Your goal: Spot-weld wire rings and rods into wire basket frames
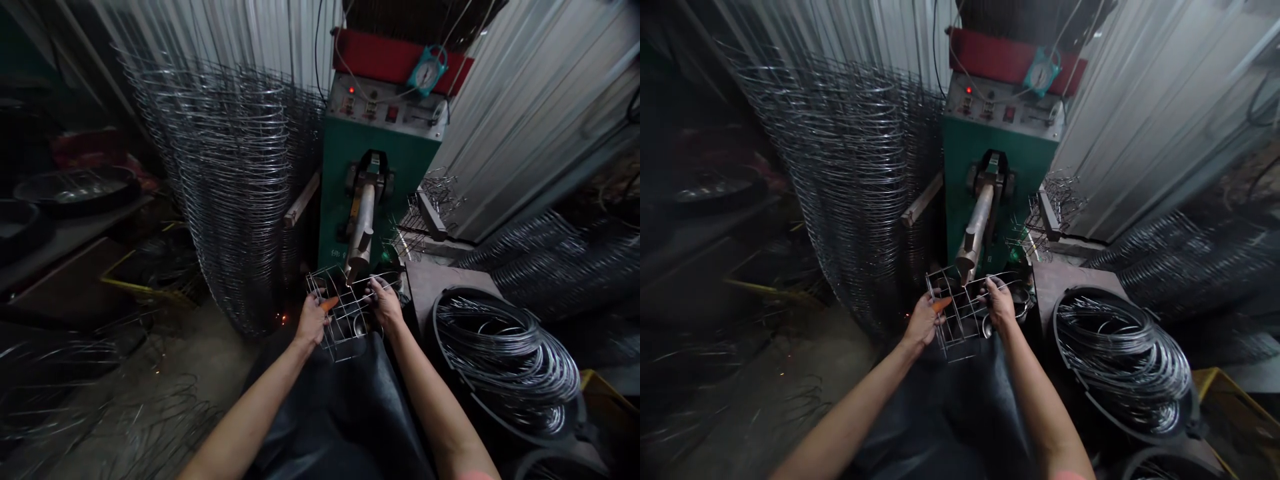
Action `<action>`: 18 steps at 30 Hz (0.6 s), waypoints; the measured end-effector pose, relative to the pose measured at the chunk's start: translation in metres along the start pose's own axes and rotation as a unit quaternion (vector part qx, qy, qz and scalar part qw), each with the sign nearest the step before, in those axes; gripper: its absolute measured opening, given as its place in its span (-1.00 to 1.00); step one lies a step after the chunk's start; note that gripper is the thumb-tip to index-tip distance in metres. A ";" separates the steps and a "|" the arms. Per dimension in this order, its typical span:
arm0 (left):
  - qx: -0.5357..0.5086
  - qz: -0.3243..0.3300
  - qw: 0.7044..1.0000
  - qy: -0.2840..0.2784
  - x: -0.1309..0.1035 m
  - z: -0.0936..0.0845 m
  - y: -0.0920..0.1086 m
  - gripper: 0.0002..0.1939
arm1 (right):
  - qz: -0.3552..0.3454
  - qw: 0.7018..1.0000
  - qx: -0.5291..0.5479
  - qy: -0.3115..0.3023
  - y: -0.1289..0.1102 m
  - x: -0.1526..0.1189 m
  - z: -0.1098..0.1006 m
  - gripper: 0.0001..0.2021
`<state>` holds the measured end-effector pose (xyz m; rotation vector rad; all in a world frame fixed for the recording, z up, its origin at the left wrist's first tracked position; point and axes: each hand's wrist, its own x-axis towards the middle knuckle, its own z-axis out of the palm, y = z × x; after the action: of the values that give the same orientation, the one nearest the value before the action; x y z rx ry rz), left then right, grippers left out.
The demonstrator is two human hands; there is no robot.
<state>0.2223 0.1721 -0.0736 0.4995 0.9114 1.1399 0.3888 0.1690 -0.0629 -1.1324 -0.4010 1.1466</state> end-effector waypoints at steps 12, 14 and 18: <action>-0.010 0.007 0.999 0.047 0.001 0.003 0.003 -0.40 | -0.060 0.998 -0.001 -0.010 0.012 0.021 0.018 -0.66; -0.009 0.008 0.998 0.054 0.003 0.003 0.005 -0.40 | -0.065 0.998 -0.003 -0.017 0.014 0.024 0.020 -0.66; -0.015 0.008 0.998 0.059 0.008 0.002 0.007 -0.42 | -0.072 0.997 -0.021 -0.016 0.018 0.030 0.022 -0.66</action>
<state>0.2209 0.1826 -0.0700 0.4189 0.9920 1.2048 0.3758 0.2059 -0.0770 -1.1039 -0.5254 1.0345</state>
